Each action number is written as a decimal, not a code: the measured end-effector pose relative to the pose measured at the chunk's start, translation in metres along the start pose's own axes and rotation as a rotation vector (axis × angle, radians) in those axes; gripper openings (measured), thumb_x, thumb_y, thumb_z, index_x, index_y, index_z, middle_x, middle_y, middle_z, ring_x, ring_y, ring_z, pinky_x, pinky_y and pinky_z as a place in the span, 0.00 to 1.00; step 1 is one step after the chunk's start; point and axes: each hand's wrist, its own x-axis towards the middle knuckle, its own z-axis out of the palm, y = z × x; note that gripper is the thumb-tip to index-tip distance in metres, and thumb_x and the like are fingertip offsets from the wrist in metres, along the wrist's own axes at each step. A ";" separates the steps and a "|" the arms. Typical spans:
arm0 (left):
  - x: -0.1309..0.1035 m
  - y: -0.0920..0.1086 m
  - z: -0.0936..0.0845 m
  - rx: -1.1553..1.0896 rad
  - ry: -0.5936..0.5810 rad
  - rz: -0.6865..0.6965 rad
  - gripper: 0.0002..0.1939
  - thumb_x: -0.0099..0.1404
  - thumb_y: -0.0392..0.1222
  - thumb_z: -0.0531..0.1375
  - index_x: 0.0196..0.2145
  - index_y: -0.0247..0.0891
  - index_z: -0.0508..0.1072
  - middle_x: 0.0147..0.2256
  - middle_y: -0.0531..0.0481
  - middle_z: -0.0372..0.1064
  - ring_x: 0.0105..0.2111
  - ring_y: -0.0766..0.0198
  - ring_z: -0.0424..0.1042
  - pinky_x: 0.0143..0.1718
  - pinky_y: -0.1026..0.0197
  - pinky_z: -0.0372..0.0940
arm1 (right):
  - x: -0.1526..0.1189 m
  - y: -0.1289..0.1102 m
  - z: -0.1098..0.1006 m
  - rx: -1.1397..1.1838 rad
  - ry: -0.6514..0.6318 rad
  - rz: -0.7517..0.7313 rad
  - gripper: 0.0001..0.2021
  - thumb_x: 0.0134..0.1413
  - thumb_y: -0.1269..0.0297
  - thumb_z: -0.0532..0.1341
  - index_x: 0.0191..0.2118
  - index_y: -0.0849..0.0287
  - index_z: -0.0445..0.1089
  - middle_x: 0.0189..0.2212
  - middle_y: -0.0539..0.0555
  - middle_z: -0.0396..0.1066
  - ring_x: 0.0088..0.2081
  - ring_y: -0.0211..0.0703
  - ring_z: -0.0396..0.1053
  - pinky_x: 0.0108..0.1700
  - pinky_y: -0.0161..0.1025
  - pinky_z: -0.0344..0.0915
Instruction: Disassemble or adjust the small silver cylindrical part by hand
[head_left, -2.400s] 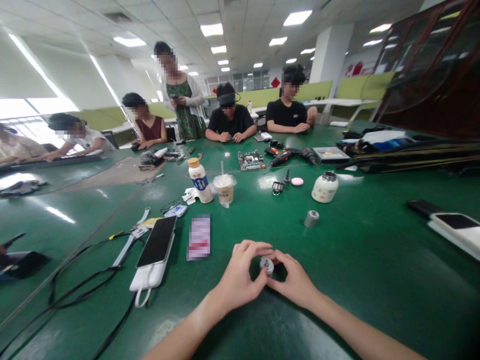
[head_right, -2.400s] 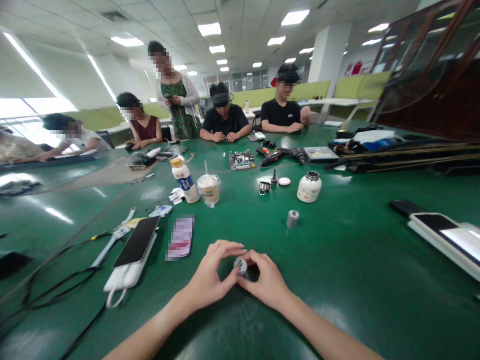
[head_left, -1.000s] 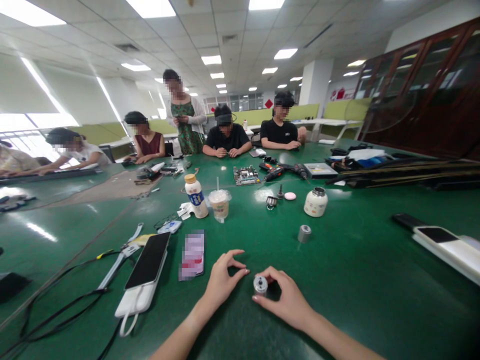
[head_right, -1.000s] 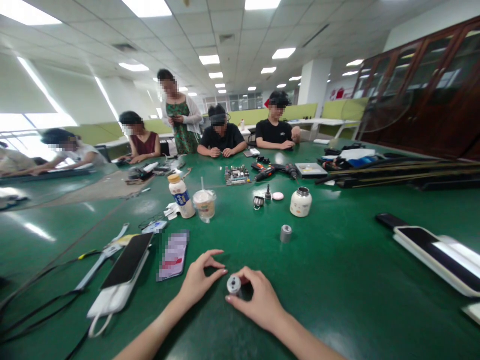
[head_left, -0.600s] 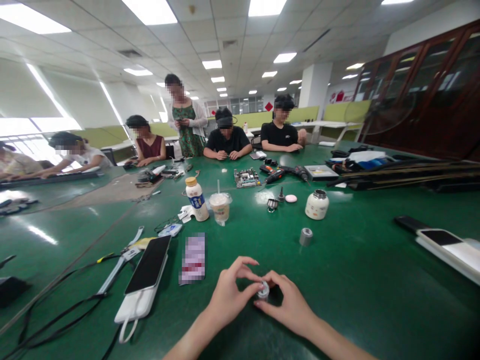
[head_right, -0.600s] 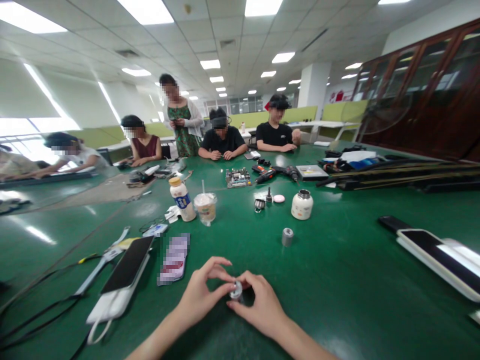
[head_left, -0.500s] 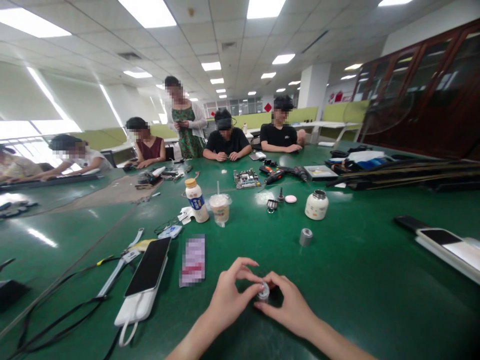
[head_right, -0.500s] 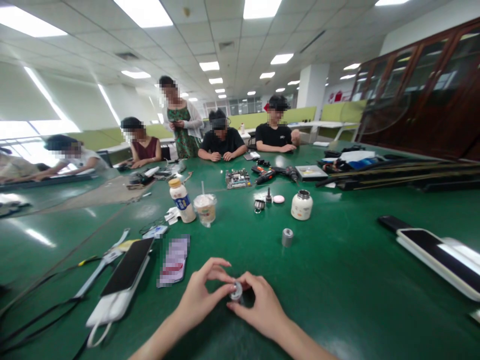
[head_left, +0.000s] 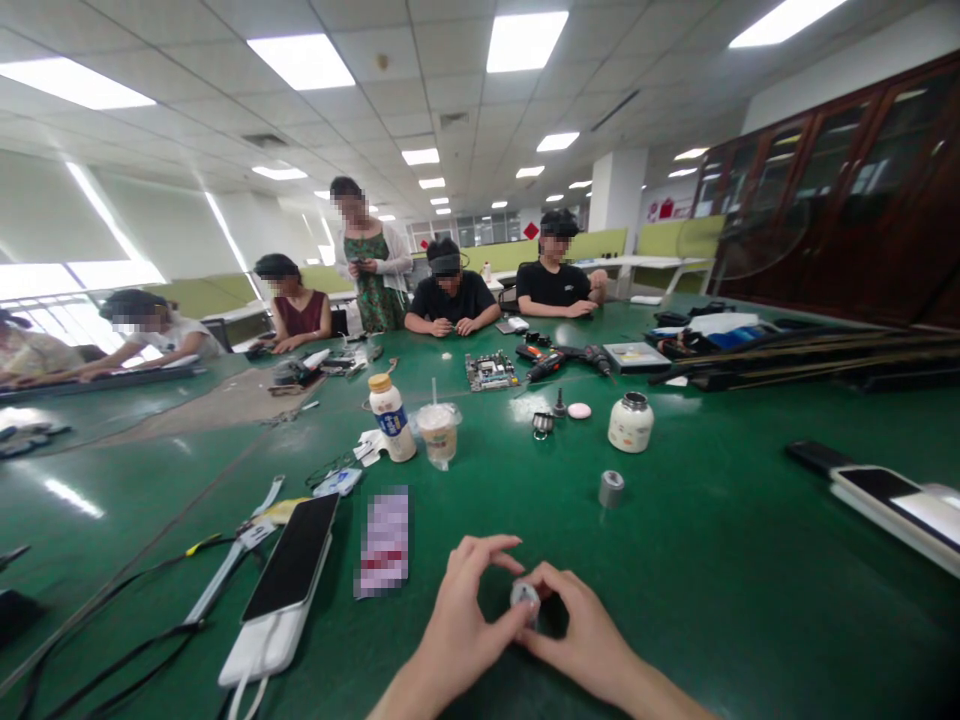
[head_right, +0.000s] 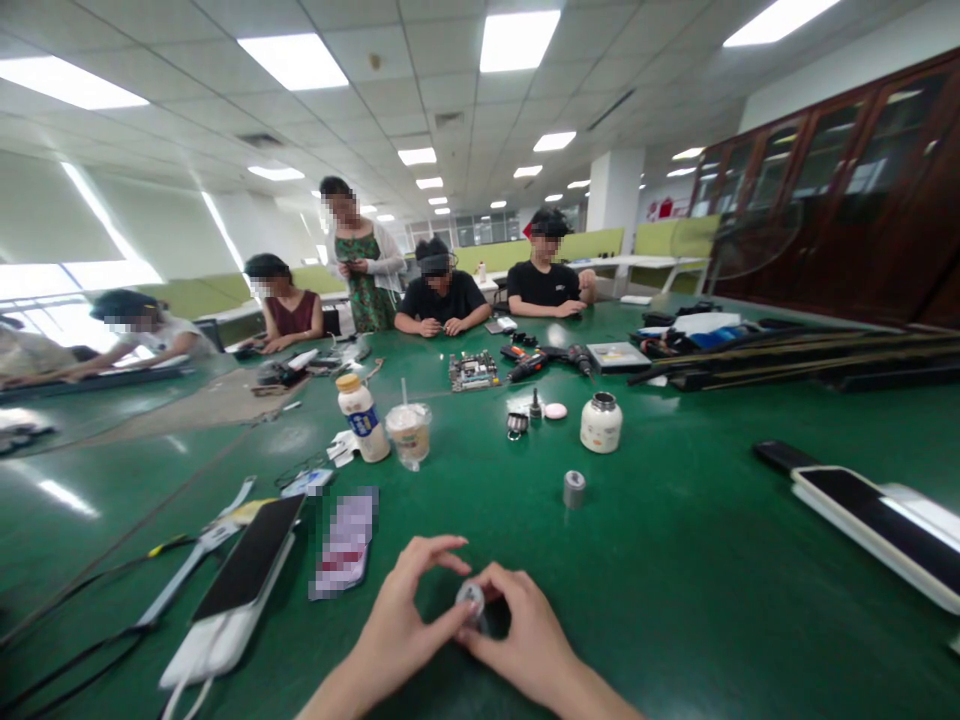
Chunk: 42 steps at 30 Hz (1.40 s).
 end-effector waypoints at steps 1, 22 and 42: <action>0.000 -0.002 0.003 0.012 0.017 -0.019 0.29 0.57 0.31 0.66 0.53 0.45 0.64 0.38 0.52 0.77 0.46 0.53 0.72 0.52 0.48 0.59 | 0.000 -0.001 0.000 -0.002 -0.002 0.003 0.10 0.46 0.68 0.68 0.36 0.54 0.69 0.34 0.47 0.74 0.38 0.44 0.70 0.42 0.37 0.62; 0.012 -0.058 -0.013 0.094 0.004 -0.178 0.27 0.53 0.34 0.70 0.49 0.46 0.68 0.38 0.53 0.80 0.47 0.50 0.73 0.51 0.48 0.59 | 0.000 0.001 -0.002 -0.016 -0.031 0.057 0.12 0.46 0.66 0.69 0.39 0.54 0.70 0.36 0.49 0.74 0.40 0.46 0.70 0.44 0.39 0.63; 0.003 0.004 -0.007 -0.178 -0.007 -0.018 0.31 0.56 0.29 0.65 0.55 0.45 0.61 0.32 0.57 0.81 0.34 0.62 0.80 0.42 0.63 0.70 | -0.002 -0.002 -0.002 -0.015 -0.026 0.026 0.10 0.48 0.64 0.68 0.38 0.53 0.70 0.36 0.49 0.75 0.40 0.47 0.71 0.43 0.40 0.64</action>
